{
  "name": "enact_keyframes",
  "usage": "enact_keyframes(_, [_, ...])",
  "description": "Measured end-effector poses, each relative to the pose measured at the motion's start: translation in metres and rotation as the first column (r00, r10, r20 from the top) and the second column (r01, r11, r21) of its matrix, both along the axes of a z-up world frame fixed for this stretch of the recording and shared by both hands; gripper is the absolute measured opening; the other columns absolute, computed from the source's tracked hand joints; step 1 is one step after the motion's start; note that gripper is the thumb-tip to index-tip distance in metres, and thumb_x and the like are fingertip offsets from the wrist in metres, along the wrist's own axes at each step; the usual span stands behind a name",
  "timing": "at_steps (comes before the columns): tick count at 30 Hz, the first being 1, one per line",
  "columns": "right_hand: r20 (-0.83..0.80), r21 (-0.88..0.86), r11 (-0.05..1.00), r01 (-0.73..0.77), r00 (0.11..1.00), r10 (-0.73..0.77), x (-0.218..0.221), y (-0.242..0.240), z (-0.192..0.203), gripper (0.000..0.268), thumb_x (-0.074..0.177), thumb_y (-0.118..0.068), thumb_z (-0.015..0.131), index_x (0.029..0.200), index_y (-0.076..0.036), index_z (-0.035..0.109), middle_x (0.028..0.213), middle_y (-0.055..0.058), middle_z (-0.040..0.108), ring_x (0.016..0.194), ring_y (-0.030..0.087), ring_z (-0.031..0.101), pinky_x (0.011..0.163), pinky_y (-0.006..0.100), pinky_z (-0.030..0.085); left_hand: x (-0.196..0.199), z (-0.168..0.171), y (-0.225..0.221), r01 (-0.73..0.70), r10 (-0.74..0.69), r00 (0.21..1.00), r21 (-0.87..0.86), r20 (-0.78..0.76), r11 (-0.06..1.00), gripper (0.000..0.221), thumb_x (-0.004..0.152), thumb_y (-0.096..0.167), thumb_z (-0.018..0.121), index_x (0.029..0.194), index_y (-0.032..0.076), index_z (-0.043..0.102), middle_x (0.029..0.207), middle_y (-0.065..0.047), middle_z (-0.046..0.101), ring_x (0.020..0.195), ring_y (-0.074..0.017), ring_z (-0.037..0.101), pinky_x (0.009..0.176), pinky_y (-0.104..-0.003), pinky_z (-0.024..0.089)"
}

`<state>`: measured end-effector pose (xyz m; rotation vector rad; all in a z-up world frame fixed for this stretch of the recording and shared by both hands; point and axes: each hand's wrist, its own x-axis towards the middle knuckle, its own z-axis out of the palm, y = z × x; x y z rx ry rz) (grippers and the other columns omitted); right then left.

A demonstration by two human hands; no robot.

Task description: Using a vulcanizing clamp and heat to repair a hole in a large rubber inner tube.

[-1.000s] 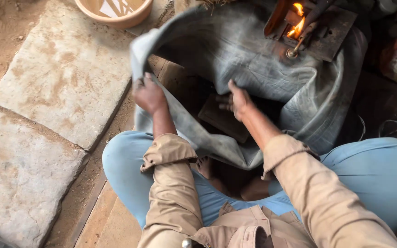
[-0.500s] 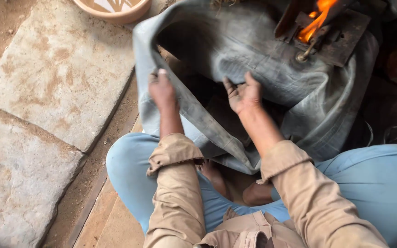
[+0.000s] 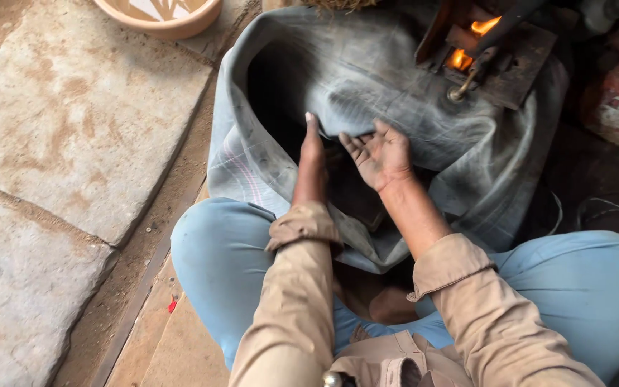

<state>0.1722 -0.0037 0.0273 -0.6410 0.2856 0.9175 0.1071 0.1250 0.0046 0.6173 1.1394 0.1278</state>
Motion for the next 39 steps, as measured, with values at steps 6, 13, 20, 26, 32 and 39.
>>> enact_keyframes(6, [0.138, -0.143, 0.954, -0.265, 0.949, 0.284, -0.008, -0.035, 0.004, 0.048, 0.096, -0.024, 0.056, 0.135, 0.005, 0.052, 0.140, 0.021, 0.059, 0.126, 0.036, 0.061, 0.101, 0.049, 0.056, 0.031, -0.093, 0.028, -0.338, 0.384, 0.767, -0.185, 0.514, 0.923, 0.046, 0.090, 0.027, 0.072, 0.121, -0.004, 0.062, 0.117, -0.016, 0.069, 0.112, -0.0306, 0.063, 0.101, -0.045, 0.049])
enact_keyframes(13, [0.259, -0.664, 0.660, -0.352, 0.719, 0.645, -0.019, -0.112, 0.037, 0.056, 0.097, -0.025, 0.060, 0.146, 0.001, 0.050, 0.136, 0.013, 0.069, 0.116, 0.024, 0.071, 0.094, 0.037, 0.058, -0.001, 0.064, 0.030, -0.256, 0.229, 0.674, -0.068, 0.703, 0.964, 0.015, 0.083, 0.007, 0.072, 0.097, 0.012, 0.068, 0.099, 0.000, 0.067, 0.093, -0.0089, 0.057, 0.076, -0.023, 0.050])
enact_keyframes(20, [0.248, -0.868, 0.435, -0.242, 0.547, 0.800, -0.033, -0.133, -0.024, 0.053, 0.095, -0.032, 0.069, 0.140, -0.003, 0.065, 0.121, 0.016, 0.074, 0.109, 0.025, 0.069, 0.093, 0.040, 0.055, 0.021, 0.010, 0.042, -0.209, 0.130, 0.368, -0.054, 0.921, 0.976, 0.042, 0.103, 0.000, 0.080, 0.092, 0.015, 0.043, 0.084, 0.002, 0.043, 0.060, -0.0060, 0.040, 0.049, -0.029, 0.032])
enact_keyframes(26, [0.219, -0.940, 0.265, -0.214, 0.217, 0.951, -0.065, -0.121, -0.016, 0.073, 0.085, -0.048, 0.076, 0.141, -0.005, 0.058, 0.136, 0.011, 0.070, 0.124, 0.020, 0.068, 0.105, 0.033, 0.052, 0.015, -0.053, 0.051, -0.036, -0.036, 0.988, 0.449, 0.151, 0.893, 0.051, 0.077, 0.021, 0.075, 0.123, -0.001, 0.067, 0.109, -0.014, 0.074, 0.092, -0.0239, 0.068, 0.071, -0.037, 0.056])
enact_keyframes(32, [0.340, -0.928, 0.358, 0.106, -0.153, 0.928, -0.117, -0.094, 0.013, 0.089, 0.081, -0.053, 0.077, 0.148, -0.003, 0.048, 0.138, 0.025, 0.059, 0.124, 0.038, 0.058, 0.102, 0.044, 0.046, -0.012, 0.024, 0.013, 0.590, -0.014, 0.738, 0.635, -0.674, 0.499, 0.087, 0.081, 0.043, 0.083, 0.148, 0.003, 0.043, 0.138, -0.022, 0.054, 0.125, -0.0376, 0.055, 0.103, -0.046, 0.048])
enact_keyframes(39, [0.133, -0.896, 0.107, 0.431, 0.030, 0.991, -0.060, -0.061, -0.011, 0.038, 0.093, -0.042, 0.067, 0.110, -0.009, 0.073, 0.103, 0.018, 0.076, 0.100, 0.037, 0.073, 0.088, 0.050, 0.055, -0.049, 0.083, 0.000, 0.583, 0.248, 0.765, 0.803, -0.595, 0.127, 0.071, 0.083, 0.041, 0.079, 0.141, 0.008, 0.056, 0.153, -0.020, 0.047, 0.143, -0.0384, 0.041, 0.116, -0.053, 0.033])
